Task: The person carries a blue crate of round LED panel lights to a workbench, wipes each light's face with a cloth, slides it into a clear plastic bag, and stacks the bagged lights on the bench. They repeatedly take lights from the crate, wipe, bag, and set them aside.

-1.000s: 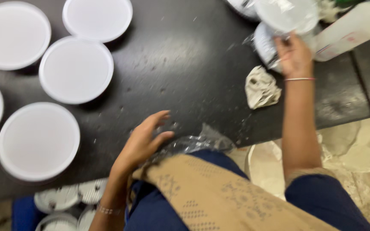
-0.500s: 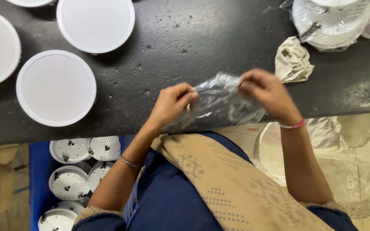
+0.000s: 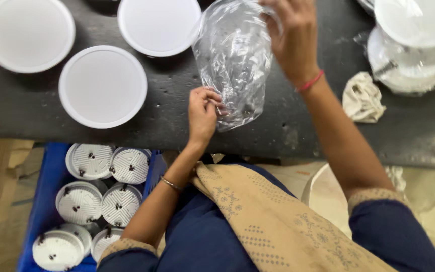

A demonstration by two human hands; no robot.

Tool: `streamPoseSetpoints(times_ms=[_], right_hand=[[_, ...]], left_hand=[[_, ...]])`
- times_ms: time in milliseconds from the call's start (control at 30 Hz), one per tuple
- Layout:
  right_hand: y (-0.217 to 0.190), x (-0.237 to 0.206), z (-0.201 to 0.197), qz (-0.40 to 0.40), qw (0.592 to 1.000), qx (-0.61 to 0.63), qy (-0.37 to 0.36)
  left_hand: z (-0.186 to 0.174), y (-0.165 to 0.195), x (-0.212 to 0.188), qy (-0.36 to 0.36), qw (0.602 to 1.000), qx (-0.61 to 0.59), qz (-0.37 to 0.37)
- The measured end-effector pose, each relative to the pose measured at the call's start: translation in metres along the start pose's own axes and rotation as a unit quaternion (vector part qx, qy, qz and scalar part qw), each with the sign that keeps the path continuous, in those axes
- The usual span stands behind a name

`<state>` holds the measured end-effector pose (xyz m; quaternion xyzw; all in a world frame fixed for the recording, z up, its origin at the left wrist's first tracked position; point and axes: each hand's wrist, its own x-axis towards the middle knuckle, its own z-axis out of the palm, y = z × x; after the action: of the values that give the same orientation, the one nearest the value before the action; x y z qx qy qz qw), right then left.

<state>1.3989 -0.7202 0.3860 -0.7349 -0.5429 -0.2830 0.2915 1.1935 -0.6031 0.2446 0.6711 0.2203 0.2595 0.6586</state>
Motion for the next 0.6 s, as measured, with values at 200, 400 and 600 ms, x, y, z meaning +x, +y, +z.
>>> streamPoseSetpoints(times_ms=[200, 400, 600], right_hand=[[-0.090, 0.005, 0.047, 0.036, 0.971, 0.172, -0.163], [-0.110, 0.025, 0.140, -0.077, 0.979, 0.088, -0.165], [-0.124, 0.031, 0.202, -0.153, 0.955, -0.176, -0.183]], left_hand=[[-0.004, 0.018, -0.023, 0.054, 0.926, 0.347, 0.139], [0.008, 0.037, -0.022, -0.088, 0.877, 0.428, 0.201], [0.013, 0.035, -0.017, -0.151, 0.868, 0.308, 0.360]])
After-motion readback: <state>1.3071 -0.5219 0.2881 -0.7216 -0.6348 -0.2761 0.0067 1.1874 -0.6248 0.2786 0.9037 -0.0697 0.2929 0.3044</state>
